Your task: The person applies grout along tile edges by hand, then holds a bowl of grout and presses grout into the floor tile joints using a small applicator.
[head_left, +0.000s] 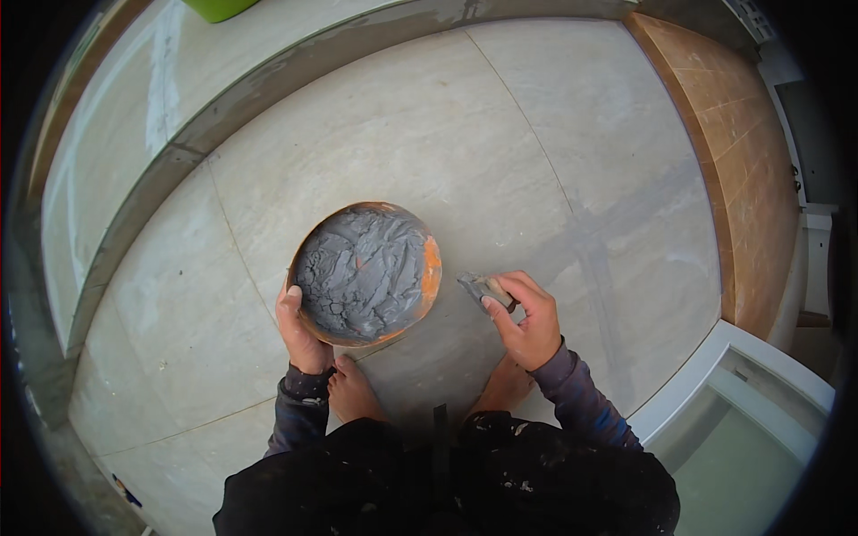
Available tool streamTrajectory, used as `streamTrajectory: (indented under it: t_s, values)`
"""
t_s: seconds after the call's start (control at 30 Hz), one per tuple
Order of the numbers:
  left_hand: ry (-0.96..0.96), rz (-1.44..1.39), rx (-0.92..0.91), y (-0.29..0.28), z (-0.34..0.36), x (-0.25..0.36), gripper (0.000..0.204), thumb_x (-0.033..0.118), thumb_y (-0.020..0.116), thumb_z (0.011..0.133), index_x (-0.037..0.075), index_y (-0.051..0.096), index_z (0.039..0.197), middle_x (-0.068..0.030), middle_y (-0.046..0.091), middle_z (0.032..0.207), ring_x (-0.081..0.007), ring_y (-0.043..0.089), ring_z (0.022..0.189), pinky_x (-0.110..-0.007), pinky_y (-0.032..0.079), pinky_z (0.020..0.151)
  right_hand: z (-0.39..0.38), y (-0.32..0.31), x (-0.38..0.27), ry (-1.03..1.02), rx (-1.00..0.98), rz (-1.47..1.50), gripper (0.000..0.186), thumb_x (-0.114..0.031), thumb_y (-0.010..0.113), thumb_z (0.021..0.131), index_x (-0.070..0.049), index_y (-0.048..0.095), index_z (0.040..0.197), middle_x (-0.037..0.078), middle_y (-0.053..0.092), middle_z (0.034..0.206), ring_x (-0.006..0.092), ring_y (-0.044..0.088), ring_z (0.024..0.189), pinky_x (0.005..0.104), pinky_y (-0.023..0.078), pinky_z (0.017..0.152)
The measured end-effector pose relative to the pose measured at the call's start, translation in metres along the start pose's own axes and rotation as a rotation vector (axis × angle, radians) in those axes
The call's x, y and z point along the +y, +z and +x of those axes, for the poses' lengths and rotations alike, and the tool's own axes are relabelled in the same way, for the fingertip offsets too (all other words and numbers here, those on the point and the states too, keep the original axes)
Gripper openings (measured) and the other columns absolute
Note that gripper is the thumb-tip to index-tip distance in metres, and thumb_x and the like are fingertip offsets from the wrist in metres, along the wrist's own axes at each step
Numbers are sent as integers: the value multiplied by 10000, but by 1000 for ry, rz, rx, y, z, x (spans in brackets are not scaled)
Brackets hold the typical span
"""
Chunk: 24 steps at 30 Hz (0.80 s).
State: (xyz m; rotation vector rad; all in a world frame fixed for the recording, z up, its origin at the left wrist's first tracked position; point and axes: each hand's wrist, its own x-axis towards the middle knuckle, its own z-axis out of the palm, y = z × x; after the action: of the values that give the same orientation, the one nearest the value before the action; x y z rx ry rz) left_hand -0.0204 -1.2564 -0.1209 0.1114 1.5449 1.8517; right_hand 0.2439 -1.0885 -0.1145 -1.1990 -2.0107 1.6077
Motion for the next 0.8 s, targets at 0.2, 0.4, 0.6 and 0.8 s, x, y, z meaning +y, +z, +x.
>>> streamTrajectory:
  t_s: [0.2, 0.4, 0.6, 0.8]
  values:
    - [12, 96, -99, 26, 17, -17, 607, 399, 512, 1012, -96, 552, 1361, -142, 647, 1279, -222, 593, 1201, -357, 435, 1070, 36, 24, -30, -451, -52, -514, 225, -20, 677, 851, 21, 693, 1071, 137, 686, 1019, 322, 605, 973, 410, 524, 861]
    - [-30, 53, -107, 53, 18, -38, 595, 395, 509, 1028, -101, 552, 1353, -144, 649, 1273, -220, 614, 1167, -355, 464, 1035, 30, 23, -14, -283, -296, -386, 290, -7, 679, 858, 10, 682, 1148, 186, 695, 1033, 357, 625, 1013, 436, 520, 891]
    - [-103, -31, -152, 98, 5, -54, 591, 400, 497, 1024, -67, 551, 1382, -148, 644, 1328, -252, 615, 1216, -391, 464, 1067, 32, -72, 16, 195, -415, 393, 320, -55, 685, 970, 25, 647, 1278, 68, 728, 1059, 131, 659, 931, 301, 525, 851]
    - [-252, -140, -96, 88, 12, -56, 582, 436, 494, 1019, 10, 543, 1412, -112, 622, 1383, -272, 586, 1267, -423, 445, 1090, 56, -192, 86, 164, -81, 557, 308, -36, 691, 969, 27, 660, 1269, 52, 743, 1095, 86, 663, 932, 280, 528, 858]
